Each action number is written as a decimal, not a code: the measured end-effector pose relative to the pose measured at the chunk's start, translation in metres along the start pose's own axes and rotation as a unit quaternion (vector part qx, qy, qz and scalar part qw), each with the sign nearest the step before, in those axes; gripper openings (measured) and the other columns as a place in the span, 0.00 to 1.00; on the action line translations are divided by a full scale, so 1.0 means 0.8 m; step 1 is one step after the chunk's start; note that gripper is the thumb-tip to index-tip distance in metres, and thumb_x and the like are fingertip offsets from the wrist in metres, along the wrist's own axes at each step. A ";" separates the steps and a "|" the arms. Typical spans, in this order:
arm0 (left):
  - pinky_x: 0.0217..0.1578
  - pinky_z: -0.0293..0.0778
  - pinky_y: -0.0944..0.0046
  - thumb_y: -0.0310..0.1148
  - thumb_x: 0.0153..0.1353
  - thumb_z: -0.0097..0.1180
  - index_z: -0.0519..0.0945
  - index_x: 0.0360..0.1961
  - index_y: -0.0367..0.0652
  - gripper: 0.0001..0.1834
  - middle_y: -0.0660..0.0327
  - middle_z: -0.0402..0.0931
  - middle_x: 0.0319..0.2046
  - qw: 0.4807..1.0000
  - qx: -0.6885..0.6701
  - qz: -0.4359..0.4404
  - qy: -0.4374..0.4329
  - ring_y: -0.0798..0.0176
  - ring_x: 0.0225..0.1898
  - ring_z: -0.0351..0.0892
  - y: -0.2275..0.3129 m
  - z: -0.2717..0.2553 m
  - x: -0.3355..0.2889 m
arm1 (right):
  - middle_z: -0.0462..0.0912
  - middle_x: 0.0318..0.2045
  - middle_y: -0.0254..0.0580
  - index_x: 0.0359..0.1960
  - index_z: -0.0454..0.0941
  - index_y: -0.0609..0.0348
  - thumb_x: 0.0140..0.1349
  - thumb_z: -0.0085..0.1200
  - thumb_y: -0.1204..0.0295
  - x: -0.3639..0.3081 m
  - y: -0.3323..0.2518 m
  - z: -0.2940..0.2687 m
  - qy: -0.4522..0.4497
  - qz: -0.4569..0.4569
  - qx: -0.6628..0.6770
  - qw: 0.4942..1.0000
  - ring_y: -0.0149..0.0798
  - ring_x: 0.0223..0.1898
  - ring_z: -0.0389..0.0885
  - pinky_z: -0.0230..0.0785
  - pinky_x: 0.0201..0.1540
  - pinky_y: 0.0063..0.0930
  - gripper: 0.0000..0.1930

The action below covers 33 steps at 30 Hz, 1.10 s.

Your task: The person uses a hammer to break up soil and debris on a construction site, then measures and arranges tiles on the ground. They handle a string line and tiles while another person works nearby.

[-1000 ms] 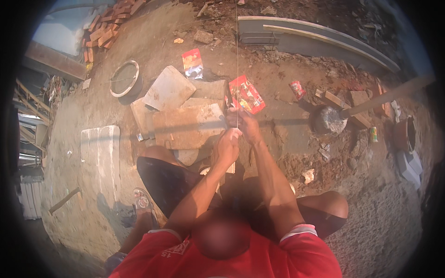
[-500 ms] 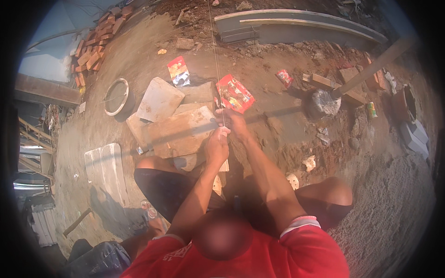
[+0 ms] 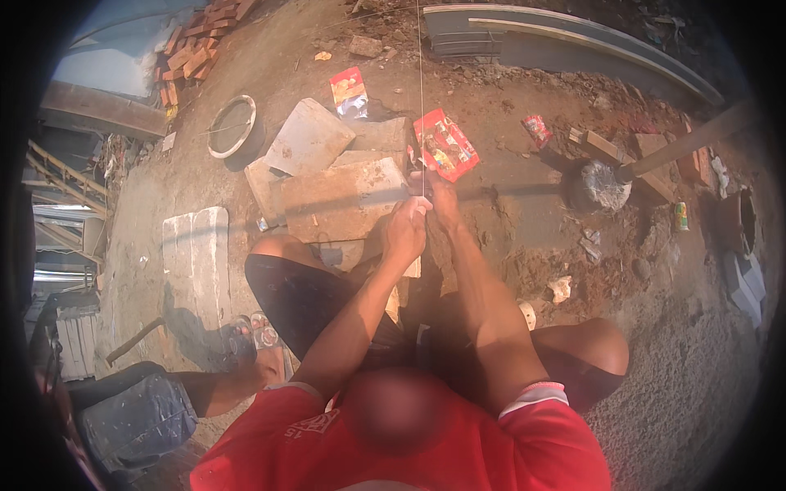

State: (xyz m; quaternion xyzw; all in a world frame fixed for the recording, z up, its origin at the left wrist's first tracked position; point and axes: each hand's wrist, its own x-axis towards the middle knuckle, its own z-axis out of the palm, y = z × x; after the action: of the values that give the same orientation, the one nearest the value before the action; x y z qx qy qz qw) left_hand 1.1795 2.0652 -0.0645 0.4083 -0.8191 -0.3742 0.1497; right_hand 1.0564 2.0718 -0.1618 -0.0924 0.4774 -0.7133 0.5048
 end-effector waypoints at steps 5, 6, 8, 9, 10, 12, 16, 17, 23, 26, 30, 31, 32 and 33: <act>0.44 0.73 0.43 0.29 0.67 0.48 0.79 0.44 0.51 0.09 0.49 0.79 0.42 0.999 -0.023 0.003 0.024 0.38 0.46 0.79 0.002 0.007 -0.003 | 0.86 0.40 0.39 0.54 0.78 0.66 0.74 0.55 0.58 0.012 0.063 -0.034 -0.058 -0.081 -0.153 0.983 0.30 0.40 0.82 0.75 0.47 0.27 0.21; 0.44 0.73 0.43 0.26 0.65 0.48 0.79 0.44 0.51 0.10 0.50 0.79 0.41 0.998 -0.039 0.033 0.040 0.38 0.46 0.79 -0.005 0.015 -0.002 | 0.85 0.40 0.37 0.54 0.78 0.65 0.74 0.55 0.60 0.017 0.070 -0.042 -0.066 -0.094 -0.209 0.971 0.29 0.39 0.81 0.75 0.46 0.25 0.19; 0.43 0.73 0.43 0.25 0.63 0.48 0.79 0.43 0.50 0.11 0.50 0.79 0.40 0.998 -0.045 0.022 0.031 0.39 0.46 0.79 0.011 0.020 0.002 | 0.84 0.39 0.34 0.55 0.78 0.64 0.73 0.56 0.64 0.029 0.075 -0.063 -0.071 -0.123 -0.322 0.936 0.26 0.39 0.80 0.73 0.44 0.22 0.17; 0.43 0.73 0.43 0.24 0.62 0.48 0.79 0.42 0.49 0.11 0.51 0.79 0.40 0.999 -0.047 0.012 0.024 0.39 0.45 0.79 0.014 0.021 0.000 | 0.83 0.39 0.33 0.56 0.77 0.64 0.73 0.56 0.64 0.027 0.078 -0.062 -0.064 -0.119 -0.297 0.945 0.26 0.39 0.79 0.72 0.44 0.22 0.18; 0.42 0.73 0.43 0.24 0.62 0.49 0.79 0.41 0.49 0.11 0.51 0.78 0.39 0.998 -0.046 0.016 0.035 0.40 0.45 0.79 0.008 0.023 -0.004 | 0.83 0.39 0.33 0.56 0.77 0.64 0.73 0.56 0.64 0.021 0.077 -0.057 -0.058 -0.111 -0.272 0.954 0.26 0.39 0.79 0.72 0.45 0.22 0.18; 0.43 0.73 0.44 0.23 0.62 0.49 0.80 0.41 0.48 0.11 0.52 0.78 0.40 0.997 -0.059 -0.003 0.043 0.41 0.45 0.79 -0.006 0.025 -0.007 | 0.84 0.42 0.36 0.60 0.76 0.64 0.74 0.54 0.63 0.007 0.066 -0.051 -0.070 -0.145 -0.230 0.960 0.29 0.40 0.80 0.73 0.46 0.24 0.20; 0.45 0.73 0.46 0.24 0.64 0.49 0.80 0.41 0.45 0.08 0.51 0.79 0.41 0.996 -0.070 -0.011 0.057 0.42 0.46 0.78 -0.004 0.028 -0.005 | 0.83 0.53 0.51 0.63 0.73 0.67 0.75 0.46 0.47 -0.015 0.018 -0.043 0.013 -0.007 -0.118 0.993 0.42 0.51 0.83 0.76 0.54 0.37 0.32; 0.46 0.73 0.46 0.25 0.65 0.50 0.80 0.41 0.44 0.08 0.50 0.79 0.41 0.996 -0.074 -0.023 0.051 0.42 0.46 0.78 -0.003 0.025 -0.006 | 0.83 0.54 0.52 0.63 0.73 0.67 0.75 0.44 0.45 -0.021 0.016 -0.039 -0.020 0.024 -0.041 0.999 0.43 0.52 0.82 0.76 0.56 0.38 0.34; 0.53 0.71 0.48 0.22 0.65 0.50 0.80 0.50 0.38 0.13 0.49 0.73 0.52 0.995 -0.050 -0.028 0.084 0.42 0.56 0.73 0.001 0.042 0.003 | 0.78 0.59 0.56 0.71 0.63 0.61 0.74 0.35 0.37 -0.065 -0.013 -0.003 -0.163 0.083 0.102 0.978 0.46 0.57 0.78 0.71 0.63 0.40 0.40; 0.56 0.70 0.50 0.24 0.66 0.50 0.79 0.54 0.35 0.16 0.50 0.72 0.53 0.996 -0.038 -0.027 0.078 0.45 0.58 0.71 -0.011 0.044 0.003 | 0.71 0.63 0.50 0.70 0.64 0.61 0.74 0.40 0.39 -0.089 -0.022 0.027 -0.086 0.104 0.071 0.988 0.40 0.64 0.70 0.63 0.67 0.35 0.39; 0.58 0.64 0.43 0.26 0.64 0.54 0.80 0.53 0.40 0.16 0.51 0.68 0.57 0.988 -0.074 0.024 0.133 0.43 0.60 0.65 -0.023 0.052 0.011 | 0.63 0.71 0.51 0.75 0.58 0.61 0.75 0.34 0.38 -0.085 -0.012 0.015 -0.071 0.072 -0.002 0.995 0.43 0.70 0.63 0.58 0.71 0.38 0.41; 0.59 0.63 0.41 0.27 0.64 0.54 0.80 0.54 0.40 0.17 0.51 0.68 0.57 0.993 -0.040 0.012 0.112 0.42 0.60 0.65 -0.021 0.053 0.008 | 0.59 0.74 0.50 0.75 0.57 0.63 0.76 0.32 0.38 -0.085 -0.012 0.013 -0.067 0.064 -0.035 0.995 0.43 0.74 0.58 0.52 0.74 0.37 0.42; 0.59 0.62 0.40 0.27 0.64 0.55 0.80 0.55 0.40 0.18 0.51 0.68 0.58 0.996 -0.006 0.001 0.093 0.42 0.61 0.64 -0.019 0.053 0.002 | 0.63 0.72 0.52 0.74 0.58 0.64 0.76 0.31 0.37 -0.086 -0.013 0.010 -0.059 0.027 -0.090 0.994 0.43 0.72 0.62 0.53 0.74 0.36 0.42; 0.60 0.61 0.39 0.28 0.64 0.55 0.79 0.56 0.40 0.19 0.50 0.68 0.58 0.997 0.034 -0.014 0.075 0.42 0.61 0.64 -0.014 0.040 -0.001 | 0.65 0.71 0.52 0.74 0.59 0.64 0.76 0.31 0.38 -0.090 -0.017 0.018 -0.070 0.033 -0.097 0.992 0.43 0.71 0.63 0.54 0.73 0.36 0.42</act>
State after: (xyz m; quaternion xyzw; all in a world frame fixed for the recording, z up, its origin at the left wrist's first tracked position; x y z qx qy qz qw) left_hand 1.1683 2.0772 -0.0943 0.4516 -0.8118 -0.3170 0.1912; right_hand 1.0904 2.1220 -0.1186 -0.1747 0.5102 -0.6388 0.5487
